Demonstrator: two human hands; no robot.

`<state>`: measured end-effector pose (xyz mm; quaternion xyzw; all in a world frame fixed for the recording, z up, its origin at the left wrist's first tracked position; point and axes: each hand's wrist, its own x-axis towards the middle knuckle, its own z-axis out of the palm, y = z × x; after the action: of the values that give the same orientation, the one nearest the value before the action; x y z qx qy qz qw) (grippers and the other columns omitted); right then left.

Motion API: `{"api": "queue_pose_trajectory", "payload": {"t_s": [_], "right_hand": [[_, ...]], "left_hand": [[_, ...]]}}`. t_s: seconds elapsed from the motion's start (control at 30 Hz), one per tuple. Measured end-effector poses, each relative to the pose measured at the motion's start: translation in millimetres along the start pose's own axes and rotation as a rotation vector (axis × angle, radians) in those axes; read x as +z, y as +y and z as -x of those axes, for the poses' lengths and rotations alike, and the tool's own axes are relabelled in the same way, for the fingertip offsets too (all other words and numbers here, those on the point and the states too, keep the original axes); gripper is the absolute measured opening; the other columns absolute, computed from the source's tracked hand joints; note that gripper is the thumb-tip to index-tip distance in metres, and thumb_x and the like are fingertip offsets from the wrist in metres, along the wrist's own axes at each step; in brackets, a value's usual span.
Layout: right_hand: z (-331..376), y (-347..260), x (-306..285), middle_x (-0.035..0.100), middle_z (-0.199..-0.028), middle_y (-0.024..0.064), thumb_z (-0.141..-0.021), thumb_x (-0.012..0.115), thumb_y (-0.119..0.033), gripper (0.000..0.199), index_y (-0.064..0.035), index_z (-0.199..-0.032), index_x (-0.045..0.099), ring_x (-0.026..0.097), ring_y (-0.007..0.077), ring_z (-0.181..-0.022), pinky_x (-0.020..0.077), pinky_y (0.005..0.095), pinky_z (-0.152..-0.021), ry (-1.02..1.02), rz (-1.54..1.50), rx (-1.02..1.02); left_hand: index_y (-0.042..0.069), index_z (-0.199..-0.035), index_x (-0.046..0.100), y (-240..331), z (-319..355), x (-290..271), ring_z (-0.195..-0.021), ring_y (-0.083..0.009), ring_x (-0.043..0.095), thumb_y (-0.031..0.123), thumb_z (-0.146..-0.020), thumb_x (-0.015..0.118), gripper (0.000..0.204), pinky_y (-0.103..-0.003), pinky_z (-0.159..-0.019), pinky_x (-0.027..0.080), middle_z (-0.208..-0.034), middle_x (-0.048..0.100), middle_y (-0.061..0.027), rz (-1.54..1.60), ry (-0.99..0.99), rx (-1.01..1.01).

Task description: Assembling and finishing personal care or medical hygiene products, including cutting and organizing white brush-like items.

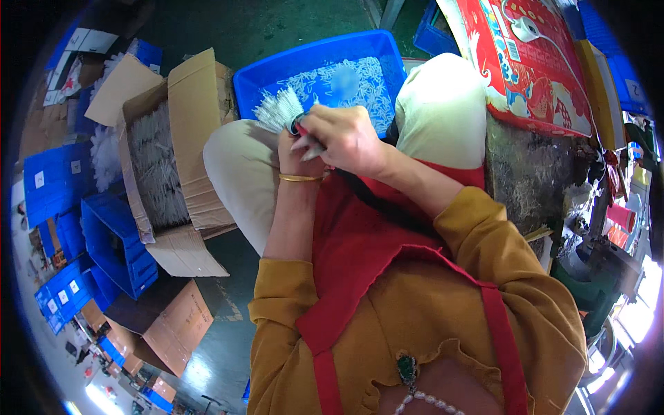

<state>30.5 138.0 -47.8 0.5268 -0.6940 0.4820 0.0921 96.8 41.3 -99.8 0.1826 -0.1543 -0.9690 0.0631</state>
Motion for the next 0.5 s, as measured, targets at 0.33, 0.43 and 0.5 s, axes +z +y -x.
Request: {"api": "queue_pose_trajectory", "payload": {"t_s": [0.33,0.43,0.5], "right_hand": [[-16.5,5.6,-28.6,0.046,-0.073,-0.0012,-0.067,0.061,-0.003,0.021,-0.0011,-0.083,0.048,0.04,0.0053,-0.055,0.0353,0.0218,-0.047,-0.144,-0.456,0.625],[-13.3,13.0,-35.8,0.049,-0.072,-0.0009,-0.069,0.058,-0.004,0.015,-0.0026,-0.081,0.049,0.047,0.0079,-0.056,0.0388,0.0209,-0.049,-0.338,-0.913,1.071],[-2.4,19.7,-28.3,0.051,-0.067,0.0019,-0.071,0.055,-0.004,0.009,-0.0027,-0.077,0.05,0.051,0.0111,-0.055,0.0411,0.021,-0.049,-0.277,-1.052,1.042]], "left_hand": [[-0.001,-0.083,0.052,9.3,15.7,43.2,-0.061,-0.0197,0.052,0.015,-0.077,0.039,0.022,-0.03,-0.057,0.045,-0.075,0.056,-0.0108,-0.023,0.037,0.048],[0.0,-0.079,0.053,8.0,15.1,24.8,-0.053,-0.018,0.051,0.017,-0.076,0.041,0.021,-0.031,-0.053,0.044,-0.067,0.055,-0.0106,-0.179,0.095,-0.024],[-0.001,-0.082,0.052,4.9,18.7,19.1,-0.05,-0.0164,0.049,0.02,-0.077,0.04,0.024,-0.031,-0.052,0.042,-0.063,0.053,-0.0108,-0.139,-0.106,-0.051]]}}
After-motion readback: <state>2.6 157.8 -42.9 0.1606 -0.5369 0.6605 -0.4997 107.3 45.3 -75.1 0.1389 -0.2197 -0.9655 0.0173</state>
